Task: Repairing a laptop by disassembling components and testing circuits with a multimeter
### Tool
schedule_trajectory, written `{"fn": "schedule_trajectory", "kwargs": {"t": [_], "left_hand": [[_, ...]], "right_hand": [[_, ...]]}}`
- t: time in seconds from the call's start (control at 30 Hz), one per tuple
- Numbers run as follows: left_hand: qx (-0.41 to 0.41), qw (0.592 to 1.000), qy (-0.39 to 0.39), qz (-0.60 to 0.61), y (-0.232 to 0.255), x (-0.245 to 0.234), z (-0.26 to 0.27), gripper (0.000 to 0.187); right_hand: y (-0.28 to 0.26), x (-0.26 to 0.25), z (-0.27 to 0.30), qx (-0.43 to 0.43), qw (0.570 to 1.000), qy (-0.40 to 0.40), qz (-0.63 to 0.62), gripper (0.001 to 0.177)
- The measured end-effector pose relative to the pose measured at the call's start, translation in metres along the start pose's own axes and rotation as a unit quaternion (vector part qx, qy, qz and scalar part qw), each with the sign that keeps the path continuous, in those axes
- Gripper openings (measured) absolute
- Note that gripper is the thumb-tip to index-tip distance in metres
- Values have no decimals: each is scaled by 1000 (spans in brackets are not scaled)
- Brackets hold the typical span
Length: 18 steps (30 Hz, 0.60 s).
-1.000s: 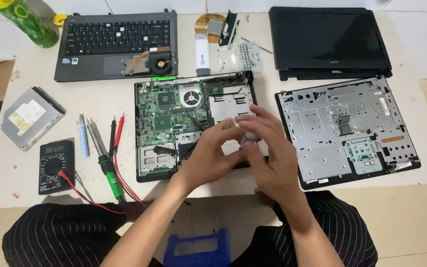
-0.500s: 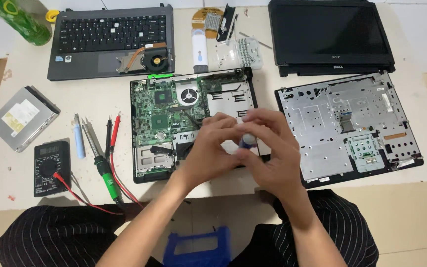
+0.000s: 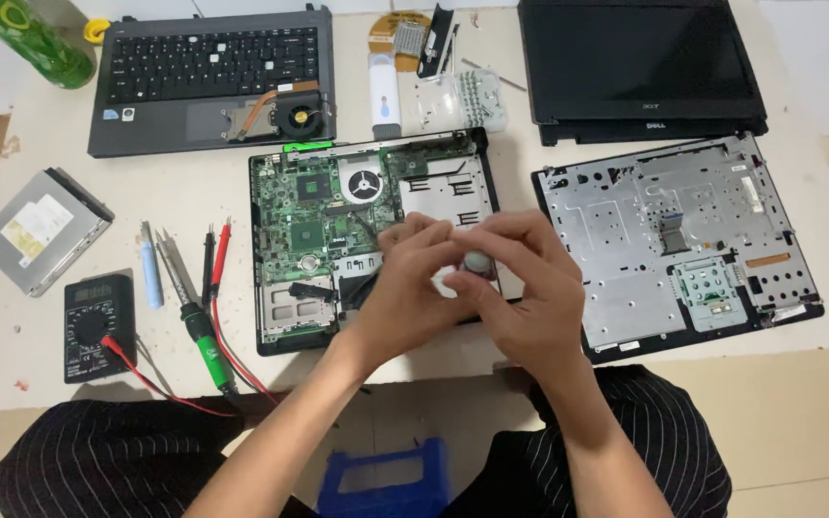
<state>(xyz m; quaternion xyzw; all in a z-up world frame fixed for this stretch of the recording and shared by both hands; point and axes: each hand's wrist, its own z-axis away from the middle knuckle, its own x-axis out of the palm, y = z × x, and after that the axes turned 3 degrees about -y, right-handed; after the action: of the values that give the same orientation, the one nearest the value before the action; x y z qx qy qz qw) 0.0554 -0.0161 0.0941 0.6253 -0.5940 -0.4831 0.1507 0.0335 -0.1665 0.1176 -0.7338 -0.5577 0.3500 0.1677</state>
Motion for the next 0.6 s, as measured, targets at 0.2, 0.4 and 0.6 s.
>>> {"fn": "schedule_trajectory", "kwargs": {"t": [0.2,0.4,0.6], "left_hand": [[28,991,-86,100,9,-9,-2,43],[-25,1000,10,7,2,0,8,18],[5,995,-24,92,12,-6,2,42]], "right_hand": [[-18,-4,-10,84,996,5,-39,24],[-7,5,-5,-21,1000,13,12,28],[-15,3,0,61,997,19,-34,29]]}}
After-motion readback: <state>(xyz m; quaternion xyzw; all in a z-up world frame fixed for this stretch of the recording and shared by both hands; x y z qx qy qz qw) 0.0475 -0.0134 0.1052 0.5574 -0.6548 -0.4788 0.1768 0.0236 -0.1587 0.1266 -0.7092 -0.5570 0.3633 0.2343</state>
